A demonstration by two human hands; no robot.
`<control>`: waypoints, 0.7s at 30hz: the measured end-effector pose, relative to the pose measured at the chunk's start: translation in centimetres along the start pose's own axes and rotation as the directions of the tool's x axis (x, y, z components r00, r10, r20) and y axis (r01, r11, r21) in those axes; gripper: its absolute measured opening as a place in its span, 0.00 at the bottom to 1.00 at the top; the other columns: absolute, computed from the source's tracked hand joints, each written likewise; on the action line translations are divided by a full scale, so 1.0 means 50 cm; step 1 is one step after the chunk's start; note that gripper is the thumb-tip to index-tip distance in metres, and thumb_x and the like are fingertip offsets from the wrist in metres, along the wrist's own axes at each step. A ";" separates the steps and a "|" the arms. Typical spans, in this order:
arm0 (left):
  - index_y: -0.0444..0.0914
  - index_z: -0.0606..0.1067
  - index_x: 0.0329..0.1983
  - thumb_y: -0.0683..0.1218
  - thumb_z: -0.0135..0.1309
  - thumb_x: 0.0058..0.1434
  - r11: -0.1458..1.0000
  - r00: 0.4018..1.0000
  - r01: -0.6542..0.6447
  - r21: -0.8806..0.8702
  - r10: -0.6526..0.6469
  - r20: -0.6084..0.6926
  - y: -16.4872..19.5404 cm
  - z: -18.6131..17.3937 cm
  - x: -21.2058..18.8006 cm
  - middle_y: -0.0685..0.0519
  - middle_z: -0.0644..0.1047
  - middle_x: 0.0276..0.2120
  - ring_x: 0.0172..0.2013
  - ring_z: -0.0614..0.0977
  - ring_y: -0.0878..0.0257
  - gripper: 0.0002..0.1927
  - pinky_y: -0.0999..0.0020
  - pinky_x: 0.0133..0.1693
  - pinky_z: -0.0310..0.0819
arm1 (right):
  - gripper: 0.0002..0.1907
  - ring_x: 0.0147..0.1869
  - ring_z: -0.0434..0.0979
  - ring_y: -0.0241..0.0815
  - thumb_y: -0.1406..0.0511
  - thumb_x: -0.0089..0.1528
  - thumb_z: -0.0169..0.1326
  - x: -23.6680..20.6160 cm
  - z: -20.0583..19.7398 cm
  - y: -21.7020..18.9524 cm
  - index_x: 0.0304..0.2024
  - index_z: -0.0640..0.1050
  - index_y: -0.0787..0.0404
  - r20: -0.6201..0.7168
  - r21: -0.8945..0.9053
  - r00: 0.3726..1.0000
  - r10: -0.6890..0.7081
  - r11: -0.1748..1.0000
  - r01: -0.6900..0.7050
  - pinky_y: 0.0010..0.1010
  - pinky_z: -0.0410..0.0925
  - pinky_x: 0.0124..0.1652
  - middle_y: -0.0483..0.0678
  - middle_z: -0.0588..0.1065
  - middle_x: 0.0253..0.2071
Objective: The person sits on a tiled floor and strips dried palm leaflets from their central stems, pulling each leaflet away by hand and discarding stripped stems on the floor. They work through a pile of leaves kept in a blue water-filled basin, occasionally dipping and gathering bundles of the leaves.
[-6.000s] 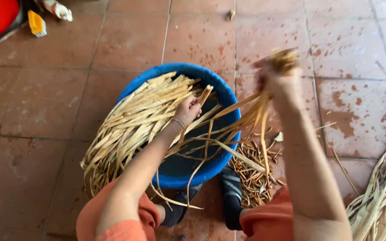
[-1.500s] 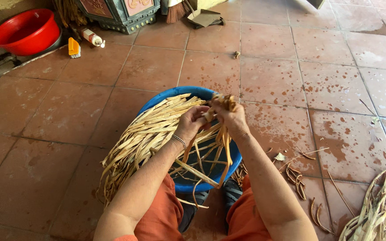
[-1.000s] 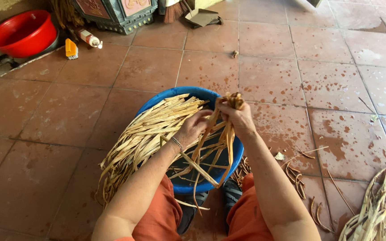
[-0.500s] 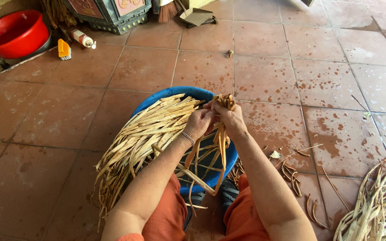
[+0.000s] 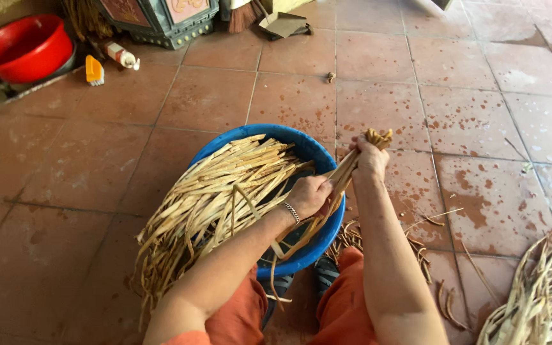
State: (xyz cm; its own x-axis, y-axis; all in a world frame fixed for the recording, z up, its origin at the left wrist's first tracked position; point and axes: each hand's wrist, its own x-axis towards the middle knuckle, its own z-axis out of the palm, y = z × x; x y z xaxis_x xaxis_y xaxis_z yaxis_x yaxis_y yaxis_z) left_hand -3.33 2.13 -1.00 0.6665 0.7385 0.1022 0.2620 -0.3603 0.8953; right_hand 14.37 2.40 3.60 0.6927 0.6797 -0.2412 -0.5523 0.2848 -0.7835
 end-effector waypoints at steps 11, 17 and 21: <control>0.40 0.78 0.32 0.53 0.46 0.70 0.979 0.986 -0.133 0.152 0.115 0.121 0.007 -0.004 -0.103 0.44 0.80 0.25 0.31 0.83 0.46 0.17 0.53 0.35 0.76 | 0.02 0.23 0.69 0.38 0.75 0.64 0.52 0.133 -0.161 -0.049 0.37 0.73 0.66 -0.300 0.215 0.954 -0.021 0.973 0.089 0.41 0.73 0.27 0.46 0.72 0.26; 0.38 0.75 0.31 0.54 0.52 0.67 0.930 0.935 -0.307 0.201 0.255 0.249 0.015 -0.032 -0.136 0.44 0.80 0.26 0.30 0.83 0.46 0.15 0.54 0.33 0.76 | 0.07 0.19 0.67 0.39 0.69 0.67 0.45 0.155 -0.263 -0.113 0.35 0.72 0.64 -0.509 0.240 0.861 0.007 0.961 0.134 0.37 0.70 0.22 0.46 0.69 0.23; 0.40 0.76 0.32 0.51 0.46 0.71 0.974 0.942 -0.185 0.131 0.138 0.305 0.002 -0.049 -0.179 0.46 0.79 0.24 0.27 0.84 0.50 0.15 0.55 0.32 0.77 | 0.09 0.18 0.67 0.36 0.68 0.68 0.49 0.167 -0.358 -0.179 0.32 0.71 0.61 -0.615 0.116 0.786 -0.067 0.978 0.175 0.33 0.71 0.22 0.42 0.69 0.21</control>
State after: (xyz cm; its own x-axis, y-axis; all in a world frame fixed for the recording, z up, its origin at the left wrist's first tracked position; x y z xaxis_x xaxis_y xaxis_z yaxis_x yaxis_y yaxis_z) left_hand -11.01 -3.11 -0.76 0.8770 0.4724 0.0881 0.2230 -0.5625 0.7962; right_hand 33.38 -6.57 -1.66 0.8667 0.0991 -0.4889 -0.4728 0.4757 -0.7417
